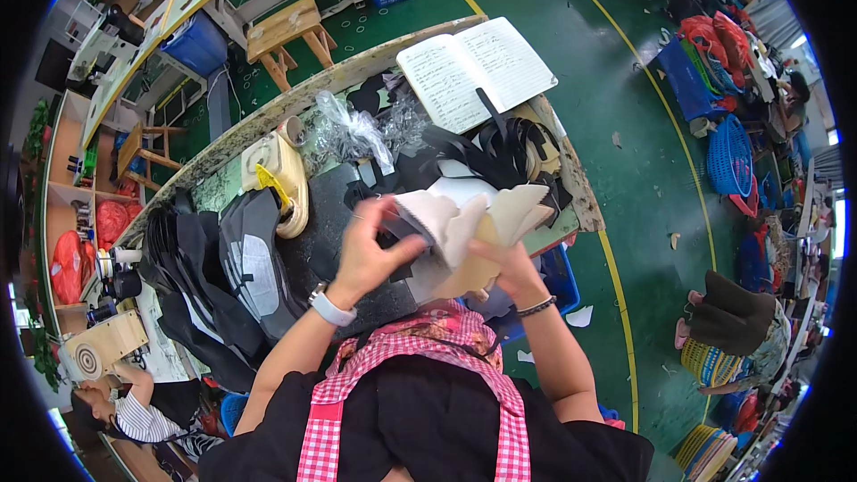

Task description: The person sorts and stacks shoe upper parts by hand, then places them into plastic baskets and sorting bins for storage.

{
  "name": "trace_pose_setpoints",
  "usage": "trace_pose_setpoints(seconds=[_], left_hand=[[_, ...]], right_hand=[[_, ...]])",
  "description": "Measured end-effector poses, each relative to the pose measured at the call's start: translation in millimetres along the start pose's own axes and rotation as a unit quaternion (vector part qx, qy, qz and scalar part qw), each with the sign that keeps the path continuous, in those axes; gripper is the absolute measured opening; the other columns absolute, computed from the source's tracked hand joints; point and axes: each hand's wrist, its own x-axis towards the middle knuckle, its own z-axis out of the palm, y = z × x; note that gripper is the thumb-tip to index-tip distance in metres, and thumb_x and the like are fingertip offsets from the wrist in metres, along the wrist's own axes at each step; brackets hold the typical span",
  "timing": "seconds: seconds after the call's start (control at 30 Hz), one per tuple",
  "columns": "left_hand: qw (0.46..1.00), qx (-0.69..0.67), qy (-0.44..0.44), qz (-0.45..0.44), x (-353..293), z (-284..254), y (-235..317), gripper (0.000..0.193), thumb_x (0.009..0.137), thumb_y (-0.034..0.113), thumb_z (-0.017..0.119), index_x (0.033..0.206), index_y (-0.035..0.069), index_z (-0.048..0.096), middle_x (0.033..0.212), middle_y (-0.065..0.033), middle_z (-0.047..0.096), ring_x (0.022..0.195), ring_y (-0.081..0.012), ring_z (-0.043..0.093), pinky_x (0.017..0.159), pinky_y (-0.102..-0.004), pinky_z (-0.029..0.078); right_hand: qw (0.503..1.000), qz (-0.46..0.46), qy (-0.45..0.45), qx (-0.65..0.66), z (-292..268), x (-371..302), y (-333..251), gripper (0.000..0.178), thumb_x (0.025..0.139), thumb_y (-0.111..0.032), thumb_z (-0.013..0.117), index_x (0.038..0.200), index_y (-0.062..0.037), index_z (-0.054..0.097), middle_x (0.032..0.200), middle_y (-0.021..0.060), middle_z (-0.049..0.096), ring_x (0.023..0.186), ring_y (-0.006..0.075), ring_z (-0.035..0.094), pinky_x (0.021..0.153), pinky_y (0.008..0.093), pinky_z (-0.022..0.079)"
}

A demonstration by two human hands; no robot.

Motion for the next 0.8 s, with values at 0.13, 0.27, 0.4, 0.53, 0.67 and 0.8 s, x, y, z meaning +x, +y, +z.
trace_pose_setpoints(seconds=[0.13, 0.27, 0.4, 0.53, 0.67, 0.8], left_hand=[[0.836, -0.525, -0.106, -0.121, -24.2, 40.9, 4.3, 0.069, 0.091, 0.011, 0.062, 0.148, 0.011, 0.022, 0.141, -0.0037, 0.040, 0.125, -0.0157, 0.043, 0.103, -0.0314, 0.037], [0.750, -0.629, -0.046, -0.200, -38.7, 49.8, -20.0, 0.055, 0.098, 0.016, 0.050, 0.147, 0.011, 0.025, 0.139, -0.0067, 0.044, 0.126, -0.0185, 0.045, 0.104, -0.0330, 0.038], [0.779, -0.565, 0.031, -0.270, -54.5, 31.7, -25.9, 0.052, 0.099, 0.020, 0.047, 0.146, 0.010, 0.026, 0.137, -0.0095, 0.047, 0.125, -0.0225, 0.047, 0.104, -0.0346, 0.039], [0.914, -0.374, -0.121, -0.098, -66.3, 33.2, -25.3, 0.060, 0.093, 0.019, 0.057, 0.142, 0.001, 0.028, 0.131, -0.0110, 0.047, 0.111, -0.0191, 0.054, 0.091, -0.0296, 0.047], [0.836, -0.457, -0.180, -0.245, -61.7, 23.3, -6.8, 0.064, 0.084, 0.011, 0.069, 0.138, 0.001, 0.035, 0.127, -0.0089, 0.050, 0.114, -0.0179, 0.052, 0.093, -0.0316, 0.046], [0.716, -0.649, -0.092, -0.242, -67.3, 24.9, -32.6, 0.062, 0.088, 0.019, 0.066, 0.139, 0.006, 0.034, 0.130, -0.0069, 0.049, 0.114, -0.0190, 0.053, 0.093, -0.0326, 0.046]], right_hand=[[1.000, -0.008, -0.006, -0.024, 52.1, -7.6, 24.0, 0.046, 0.081, -0.004, 0.070, 0.123, -0.0029, 0.052, 0.109, 0.0053, 0.061, 0.103, 0.0191, 0.059, 0.087, 0.0339, 0.050], [0.938, -0.074, -0.012, -0.338, 60.2, -5.4, 44.0, 0.037, 0.092, -0.014, 0.058, 0.126, -0.0007, 0.048, 0.104, 0.0053, 0.062, 0.097, 0.0170, 0.061, 0.082, 0.0312, 0.050], [0.965, -0.080, 0.063, -0.241, 73.5, -9.8, 30.9, 0.032, 0.093, -0.013, 0.056, 0.122, -0.0010, 0.049, 0.094, 0.0077, 0.062, 0.082, 0.0146, 0.063, 0.070, 0.0291, 0.052], [0.886, -0.100, 0.021, -0.453, 96.8, -8.8, 34.6, 0.034, 0.094, -0.024, 0.057, 0.118, -0.0036, 0.042, 0.087, 0.0046, 0.054, 0.071, 0.0124, 0.054, 0.062, 0.0261, 0.046], [0.935, -0.089, 0.030, -0.343, 93.9, 0.9, 39.0, 0.041, 0.093, -0.030, 0.058, 0.117, -0.0008, 0.041, 0.098, 0.0106, 0.054, 0.083, 0.0177, 0.055, 0.069, 0.0279, 0.045], [0.983, 0.008, 0.022, -0.183, 105.1, -15.6, 19.3, 0.046, 0.092, -0.033, 0.058, 0.118, 0.0007, 0.040, 0.104, 0.0126, 0.054, 0.099, 0.0221, 0.057, 0.081, 0.0327, 0.048]])
